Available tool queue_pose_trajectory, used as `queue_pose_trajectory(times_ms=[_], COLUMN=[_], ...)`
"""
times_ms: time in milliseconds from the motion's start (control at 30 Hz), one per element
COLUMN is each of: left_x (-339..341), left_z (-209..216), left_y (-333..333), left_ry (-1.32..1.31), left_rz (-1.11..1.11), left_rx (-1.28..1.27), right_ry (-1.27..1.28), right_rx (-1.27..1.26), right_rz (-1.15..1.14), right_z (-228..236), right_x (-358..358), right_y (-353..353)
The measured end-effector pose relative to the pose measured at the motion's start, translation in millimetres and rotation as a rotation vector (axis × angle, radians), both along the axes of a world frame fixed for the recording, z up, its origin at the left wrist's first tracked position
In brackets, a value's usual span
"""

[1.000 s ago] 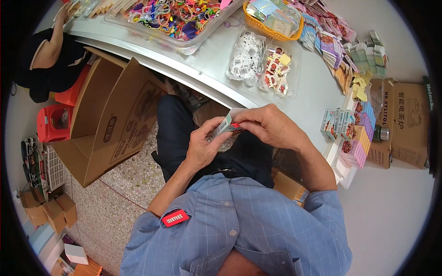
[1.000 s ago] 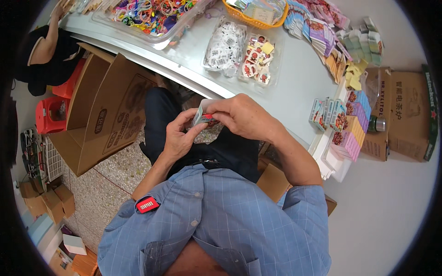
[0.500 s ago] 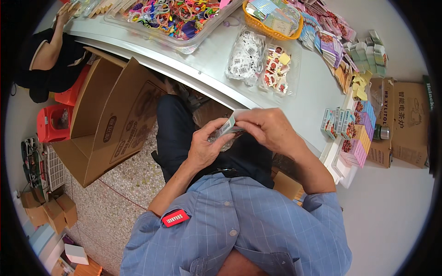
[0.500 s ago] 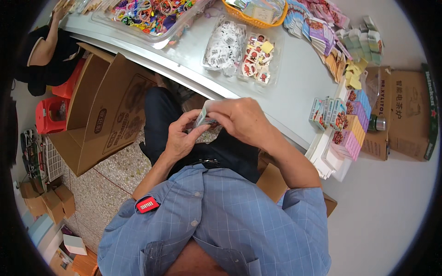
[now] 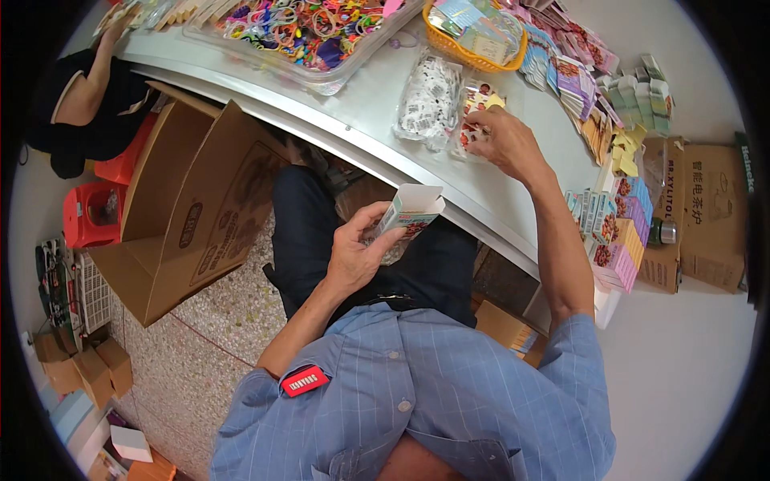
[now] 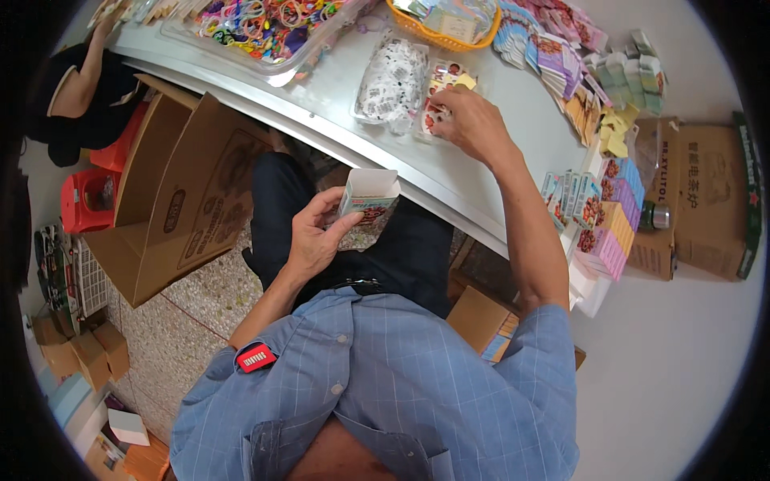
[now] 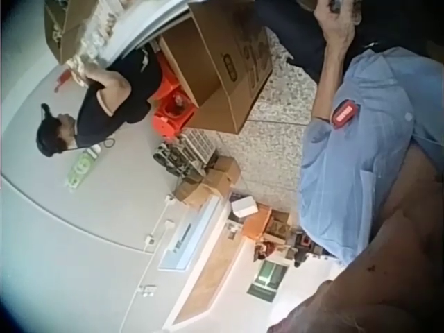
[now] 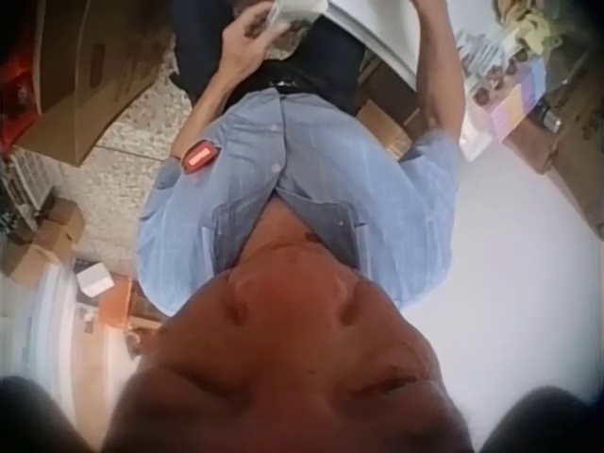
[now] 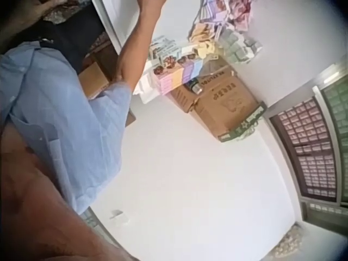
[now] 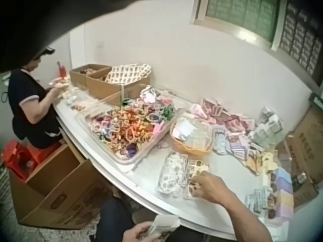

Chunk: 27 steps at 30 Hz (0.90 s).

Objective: Organizing, stacking, and packing small product boxes into plastic bags and larger cardboard shipping containers.

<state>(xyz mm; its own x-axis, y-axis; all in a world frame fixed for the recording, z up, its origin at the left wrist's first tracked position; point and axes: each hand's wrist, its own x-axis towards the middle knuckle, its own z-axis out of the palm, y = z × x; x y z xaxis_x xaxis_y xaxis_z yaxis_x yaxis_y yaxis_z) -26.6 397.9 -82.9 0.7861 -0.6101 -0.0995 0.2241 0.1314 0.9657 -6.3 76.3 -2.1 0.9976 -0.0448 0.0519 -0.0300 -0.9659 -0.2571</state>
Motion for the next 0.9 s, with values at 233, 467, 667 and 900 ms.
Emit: queue_pose_trajectory(times_ms=[233, 467, 667, 900], left_x=[-2, 2, 7, 7], left_z=[-7, -8, -3, 3], left_y=[6, -1, -10, -16], left_ry=[0.039, 0.08, 0.093, 0.087], left_rz=[0.036, 0.046, 0.028, 0.021], left_rx=[-0.015, -0.087, -0.112, -0.176], right_ry=[0.241, -0.088, -0.068, 0.169], right_rx=[0.15, 0.427, 0.829, 0.652], right_rz=[-0.112, -0.093, -0.134, 0.137], right_z=[5, 24, 53, 49], right_x=[7, -16, -40, -34], right_y=[4, 1, 42, 71])
